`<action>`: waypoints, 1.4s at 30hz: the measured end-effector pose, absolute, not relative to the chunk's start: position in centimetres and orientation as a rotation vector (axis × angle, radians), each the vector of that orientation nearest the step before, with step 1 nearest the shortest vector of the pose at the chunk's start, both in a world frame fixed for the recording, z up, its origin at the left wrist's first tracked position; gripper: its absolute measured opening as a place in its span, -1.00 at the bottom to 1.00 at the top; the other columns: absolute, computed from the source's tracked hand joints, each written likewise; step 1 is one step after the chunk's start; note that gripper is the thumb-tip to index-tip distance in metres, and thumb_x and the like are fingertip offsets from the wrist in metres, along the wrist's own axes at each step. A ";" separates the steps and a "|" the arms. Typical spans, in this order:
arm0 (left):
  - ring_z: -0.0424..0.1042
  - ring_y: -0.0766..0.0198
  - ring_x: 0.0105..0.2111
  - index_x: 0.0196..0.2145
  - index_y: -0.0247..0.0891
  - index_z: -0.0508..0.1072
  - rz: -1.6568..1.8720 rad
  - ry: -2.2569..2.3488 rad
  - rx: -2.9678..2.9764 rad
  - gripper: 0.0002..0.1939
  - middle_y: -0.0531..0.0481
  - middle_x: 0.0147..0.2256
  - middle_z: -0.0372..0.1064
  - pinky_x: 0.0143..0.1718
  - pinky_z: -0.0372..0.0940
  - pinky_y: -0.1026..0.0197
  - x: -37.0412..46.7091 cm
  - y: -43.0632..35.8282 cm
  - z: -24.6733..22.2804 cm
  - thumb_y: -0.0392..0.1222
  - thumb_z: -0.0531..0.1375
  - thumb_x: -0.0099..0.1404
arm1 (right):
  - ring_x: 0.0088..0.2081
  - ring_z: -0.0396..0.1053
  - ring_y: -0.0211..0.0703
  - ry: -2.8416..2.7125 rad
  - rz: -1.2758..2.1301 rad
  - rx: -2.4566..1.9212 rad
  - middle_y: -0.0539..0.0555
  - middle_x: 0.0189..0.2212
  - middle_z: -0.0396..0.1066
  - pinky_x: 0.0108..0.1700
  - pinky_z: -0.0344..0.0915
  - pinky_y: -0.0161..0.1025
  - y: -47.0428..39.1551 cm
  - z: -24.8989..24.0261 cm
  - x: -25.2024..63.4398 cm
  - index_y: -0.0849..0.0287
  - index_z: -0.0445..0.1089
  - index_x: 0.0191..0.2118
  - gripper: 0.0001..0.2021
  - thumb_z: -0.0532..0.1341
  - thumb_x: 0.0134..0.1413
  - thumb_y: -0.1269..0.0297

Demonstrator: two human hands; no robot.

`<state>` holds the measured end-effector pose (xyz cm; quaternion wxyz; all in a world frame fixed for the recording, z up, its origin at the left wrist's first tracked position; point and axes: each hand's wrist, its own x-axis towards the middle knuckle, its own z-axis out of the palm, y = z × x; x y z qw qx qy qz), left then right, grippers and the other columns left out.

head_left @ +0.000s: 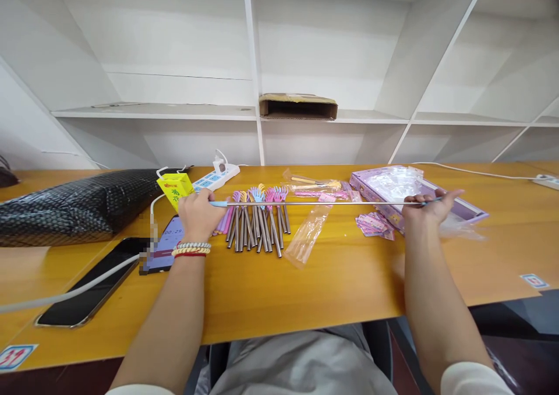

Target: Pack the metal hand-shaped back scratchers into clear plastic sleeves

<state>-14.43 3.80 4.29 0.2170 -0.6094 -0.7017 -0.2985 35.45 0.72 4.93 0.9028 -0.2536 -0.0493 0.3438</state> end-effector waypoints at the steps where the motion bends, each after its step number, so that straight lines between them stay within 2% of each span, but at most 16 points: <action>1: 0.35 0.07 -0.36 -0.44 -0.24 0.37 -0.793 -1.955 -1.722 -0.66 -0.11 -0.49 0.36 -0.22 0.13 0.07 -14.4 3.8 4.4 0.11 0.07 0.09 | -0.78 -0.04 -0.41 -0.059 0.667 -0.545 -0.17 -0.79 -0.05 -0.70 -0.04 -0.35 0.7 5.0 35.4 0.08 0.04 -0.55 -0.62 0.00 0.03 -0.11; 4: 0.38 0.06 -0.38 -0.45 -0.22 0.39 -0.672 -1.981 -1.783 -0.75 -0.09 -0.50 0.39 -0.30 0.13 0.10 -13.3 3.3 4.9 -0.01 0.05 0.11 | -0.78 -0.11 -0.38 0.001 0.638 -0.522 -0.15 -0.81 -0.09 -0.70 -0.05 -0.31 0.9 5.1 34.6 0.09 -0.04 -0.59 -0.49 -0.15 -0.02 -0.29; 7: 0.41 0.01 -0.38 -0.39 -0.19 0.44 -0.489 -1.979 -1.883 -0.76 -0.10 -0.50 0.40 -0.36 0.14 0.10 -10.8 2.3 5.4 -0.06 0.04 0.11 | -0.77 -0.10 -0.35 -0.085 0.753 -0.506 -0.13 -0.81 -0.07 -0.70 -0.03 -0.30 1.7 5.1 32.2 0.10 -0.07 -0.60 -0.45 -0.25 -0.05 -0.34; 11: 0.44 0.01 -0.36 -0.30 -0.19 0.46 -0.337 -1.937 -2.052 -0.71 -0.15 -0.45 0.44 -0.37 0.18 0.10 -6.3 0.7 5.6 -0.08 0.00 0.17 | -0.75 0.02 -0.35 -0.209 0.831 -0.556 -0.15 -0.79 -0.01 -0.68 0.05 -0.35 2.8 4.5 25.8 0.12 -0.06 -0.58 -0.49 -0.20 0.04 -0.26; 17: 0.45 -0.01 -0.37 -0.20 -0.24 0.45 -0.220 -1.899 -2.250 -0.67 -0.21 -0.42 0.46 -0.37 0.24 0.07 -2.9 -0.3 4.8 -0.07 0.02 0.18 | -0.66 0.21 -0.34 -0.463 0.903 -0.576 -0.11 -0.73 0.18 -0.61 0.15 -0.38 2.0 3.6 17.7 0.12 0.04 -0.54 -0.53 0.02 -0.03 -0.24; 22: 0.45 0.04 -0.33 -0.25 -0.21 0.45 -0.336 -1.968 -2.177 -0.73 -0.15 -0.39 0.47 -0.36 0.24 0.13 -4.8 0.5 4.9 -0.09 0.03 0.19 | -0.55 0.35 -0.25 -0.767 1.120 -0.559 0.03 -0.57 0.38 -0.60 0.22 -0.33 1.4 4.2 20.1 0.16 0.25 -0.52 -0.61 0.09 -0.04 -0.11; 29: 0.45 0.01 -0.31 -0.30 -0.24 0.47 -0.298 -1.886 -2.214 -0.74 -0.18 -0.36 0.47 -0.36 0.24 0.10 -5.5 0.5 4.8 -0.14 0.02 0.18 | -0.67 0.29 -0.23 -0.906 1.278 -0.758 0.07 -0.59 0.38 -0.74 0.14 -0.32 1.7 4.1 21.6 0.22 0.34 -0.54 -0.67 0.17 -0.08 0.01; 35: 0.46 -0.03 -0.36 -0.37 -0.29 0.49 -0.137 -1.925 -2.193 -0.75 -0.25 -0.44 0.44 -0.42 0.25 0.09 -4.8 0.0 4.6 -0.26 0.02 0.12 | -0.56 0.38 -0.19 -1.022 1.131 -0.694 0.07 -0.51 0.44 -0.63 0.30 -0.28 1.5 2.9 20.5 0.23 0.42 -0.49 -0.83 0.27 -0.12 0.21; 42: 0.46 -0.05 -0.36 -0.39 -0.34 0.49 -0.140 -1.888 -2.244 -0.75 -0.28 -0.47 0.41 -0.41 0.25 0.08 -3.4 -1.4 4.7 -0.27 0.02 0.13 | -0.42 0.46 -0.15 -1.108 1.132 -0.650 0.07 -0.40 0.49 -0.41 0.42 -0.19 0.5 2.1 18.1 0.16 0.47 -0.37 -0.79 0.29 -0.10 0.13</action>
